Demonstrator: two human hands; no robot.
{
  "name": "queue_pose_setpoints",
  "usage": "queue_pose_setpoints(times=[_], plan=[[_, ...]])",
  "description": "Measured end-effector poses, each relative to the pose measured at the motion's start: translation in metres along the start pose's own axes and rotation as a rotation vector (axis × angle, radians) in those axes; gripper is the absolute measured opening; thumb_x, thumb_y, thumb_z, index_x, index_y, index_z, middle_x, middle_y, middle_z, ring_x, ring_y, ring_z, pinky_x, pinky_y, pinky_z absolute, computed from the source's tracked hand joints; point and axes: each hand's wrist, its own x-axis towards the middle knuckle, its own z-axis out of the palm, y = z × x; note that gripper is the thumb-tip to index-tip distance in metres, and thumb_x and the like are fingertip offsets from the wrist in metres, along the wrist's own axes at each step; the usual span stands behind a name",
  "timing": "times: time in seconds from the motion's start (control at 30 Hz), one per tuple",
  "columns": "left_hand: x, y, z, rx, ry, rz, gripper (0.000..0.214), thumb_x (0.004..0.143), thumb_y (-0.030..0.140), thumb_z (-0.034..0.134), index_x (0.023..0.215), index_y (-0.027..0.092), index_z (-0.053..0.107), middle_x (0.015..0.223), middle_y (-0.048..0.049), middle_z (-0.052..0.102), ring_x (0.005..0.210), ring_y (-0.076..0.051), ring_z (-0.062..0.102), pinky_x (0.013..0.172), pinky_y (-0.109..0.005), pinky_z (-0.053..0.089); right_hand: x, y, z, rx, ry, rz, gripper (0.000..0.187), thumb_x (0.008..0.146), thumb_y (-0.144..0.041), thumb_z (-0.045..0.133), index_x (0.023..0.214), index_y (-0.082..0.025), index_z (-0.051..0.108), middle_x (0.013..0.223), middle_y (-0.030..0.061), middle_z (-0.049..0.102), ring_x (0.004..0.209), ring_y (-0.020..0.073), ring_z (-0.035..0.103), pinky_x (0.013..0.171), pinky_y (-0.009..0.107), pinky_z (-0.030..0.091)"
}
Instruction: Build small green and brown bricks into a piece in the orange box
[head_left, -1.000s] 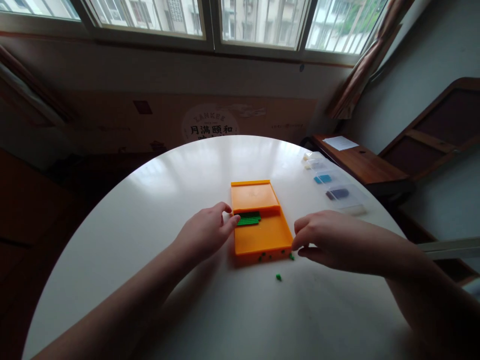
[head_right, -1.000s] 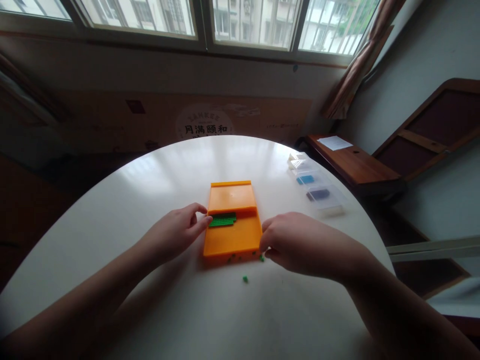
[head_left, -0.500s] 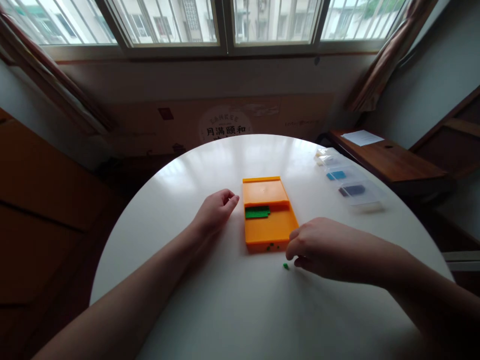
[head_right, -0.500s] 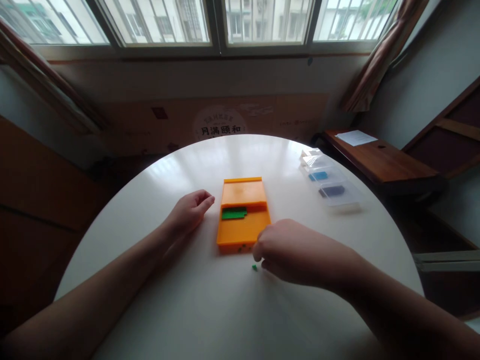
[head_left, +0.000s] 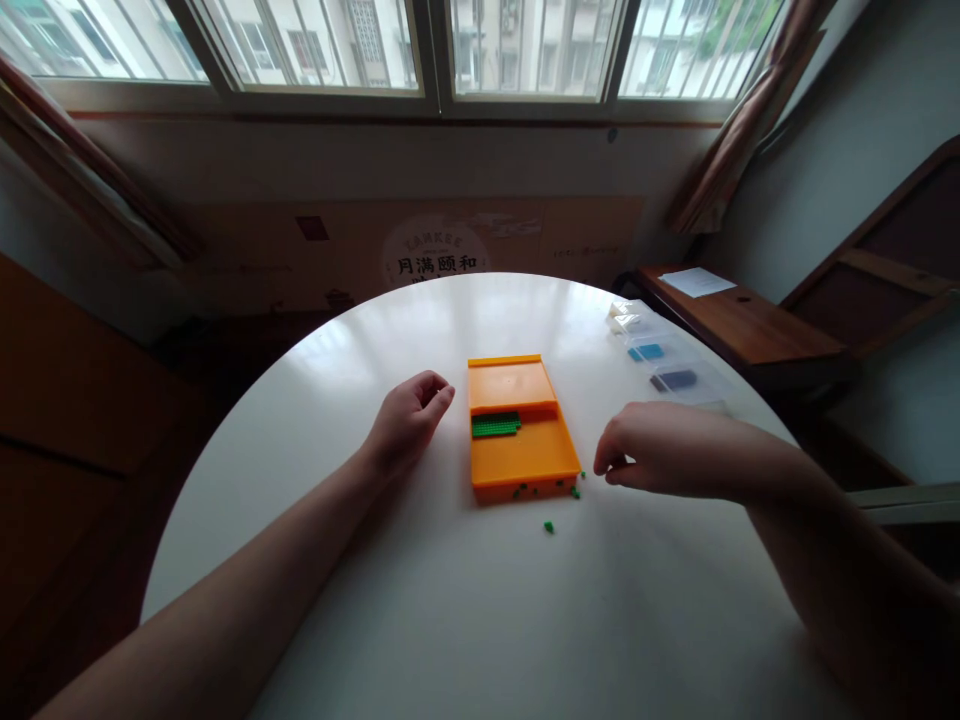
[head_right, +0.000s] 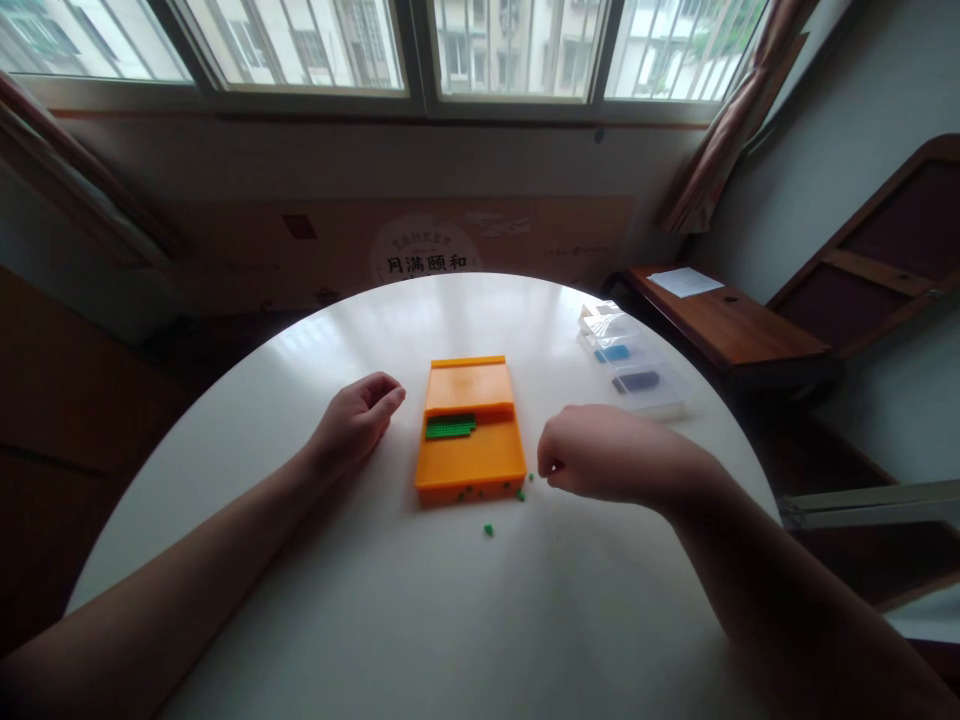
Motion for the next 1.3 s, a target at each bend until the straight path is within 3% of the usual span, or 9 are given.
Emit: queue_pose_setpoints(times=[0.3, 0.47, 0.53, 0.63, 0.7, 0.73, 0.93, 1.13, 1.3], plan=[[0.001, 0.001, -0.001, 0.064, 0.002, 0.033, 0.026, 0.086, 0.041, 0.052, 0.077, 0.018, 0.056, 0.056, 0.0054, 0.049, 0.051, -0.009, 0.044, 0.051, -0.021, 0.034, -0.007, -0.007, -0.003, 0.057, -0.030, -0.047, 0.032, 0.078, -0.024, 0.057, 0.103, -0.036, 0.074, 0.096, -0.0024, 0.073, 0.086, 0.0174, 0.065, 0.071, 0.026, 0.042], [-0.009, 0.020, -0.004, 0.247, -0.008, 0.229, 0.022, 0.087, 0.035, 0.051, 0.077, 0.017, 0.058, 0.054, 0.0063, 0.045, 0.048, -0.008, 0.039, 0.049, -0.020, 0.031, -0.005, -0.004, 0.000, 0.047, -0.041, -0.082, 0.035, 0.080, -0.024, 0.056, 0.108, -0.037, 0.072, 0.099, -0.0022, 0.073, 0.087, 0.0188, 0.065, 0.072, 0.028, 0.042], [-0.017, 0.032, -0.007, 0.323, -0.101, 0.363, 0.018, 0.088, 0.031, 0.052, 0.081, 0.018, 0.060, 0.054, 0.0059, 0.047, 0.047, -0.007, 0.039, 0.050, -0.019, 0.032, -0.006, -0.005, 0.000, 0.045, -0.052, -0.087, 0.036, 0.080, -0.025, 0.055, 0.110, -0.038, 0.071, 0.099, -0.0024, 0.073, 0.086, 0.0187, 0.065, 0.071, 0.027, 0.042], [-0.029, 0.050, -0.011, 0.427, -0.343, 0.564, 0.015, 0.087, 0.025, 0.052, 0.081, 0.019, 0.065, 0.065, 0.0015, 0.060, 0.053, -0.008, 0.048, 0.053, -0.020, 0.033, -0.007, -0.006, -0.002, 0.039, -0.057, -0.080, 0.036, 0.080, -0.025, 0.055, 0.109, -0.038, 0.071, 0.098, -0.0021, 0.073, 0.084, 0.0185, 0.065, 0.070, 0.027, 0.042], [-0.036, 0.058, -0.012, 0.488, -0.521, 0.628, 0.015, 0.087, 0.021, 0.052, 0.083, 0.022, 0.067, 0.071, 0.0006, 0.065, 0.056, -0.009, 0.053, 0.053, -0.020, 0.033, -0.009, -0.007, -0.003, 0.040, -0.048, -0.065, 0.036, 0.079, -0.025, 0.055, 0.109, -0.037, 0.071, 0.098, -0.0021, 0.073, 0.085, 0.0186, 0.066, 0.070, 0.027, 0.041], [-0.038, 0.060, -0.012, 0.510, -0.553, 0.643, 0.017, 0.088, 0.021, 0.051, 0.083, 0.023, 0.067, 0.072, 0.0006, 0.066, 0.057, -0.009, 0.054, 0.052, -0.021, 0.032, -0.009, -0.007, -0.003, 0.044, -0.046, -0.060, 0.036, 0.079, -0.024, 0.055, 0.109, -0.038, 0.071, 0.099, -0.0023, 0.073, 0.085, 0.0186, 0.066, 0.070, 0.027, 0.041], [-0.043, 0.065, -0.008, 0.524, -0.669, 0.624, 0.022, 0.086, 0.017, 0.053, 0.091, 0.028, 0.071, 0.076, 0.0012, 0.071, 0.061, -0.011, 0.061, 0.055, -0.021, 0.036, -0.009, -0.007, -0.001, 0.040, -0.020, -0.096, 0.038, 0.079, -0.024, 0.054, 0.109, -0.040, 0.071, 0.100, -0.0029, 0.073, 0.083, 0.0176, 0.066, 0.068, 0.025, 0.040], [-0.044, 0.064, -0.004, 0.526, -0.712, 0.587, 0.028, 0.085, 0.020, 0.057, 0.103, 0.036, 0.071, 0.081, 0.0027, 0.073, 0.064, -0.013, 0.064, 0.058, -0.023, 0.039, -0.009, -0.014, -0.004, 0.006, -0.022, -0.131, 0.041, 0.080, -0.020, 0.054, 0.112, -0.040, 0.070, 0.094, -0.0005, 0.073, 0.073, 0.0153, 0.064, 0.062, 0.024, 0.037], [-0.044, 0.064, -0.002, 0.531, -0.726, 0.578, 0.027, 0.085, 0.022, 0.058, 0.104, 0.036, 0.071, 0.080, 0.0014, 0.074, 0.064, -0.014, 0.064, 0.059, -0.023, 0.039, -0.008, -0.015, -0.003, -0.003, -0.036, -0.143, 0.040, 0.082, -0.020, 0.054, 0.114, -0.040, 0.069, 0.097, -0.0002, 0.073, 0.076, 0.0149, 0.064, 0.064, 0.024, 0.038]])
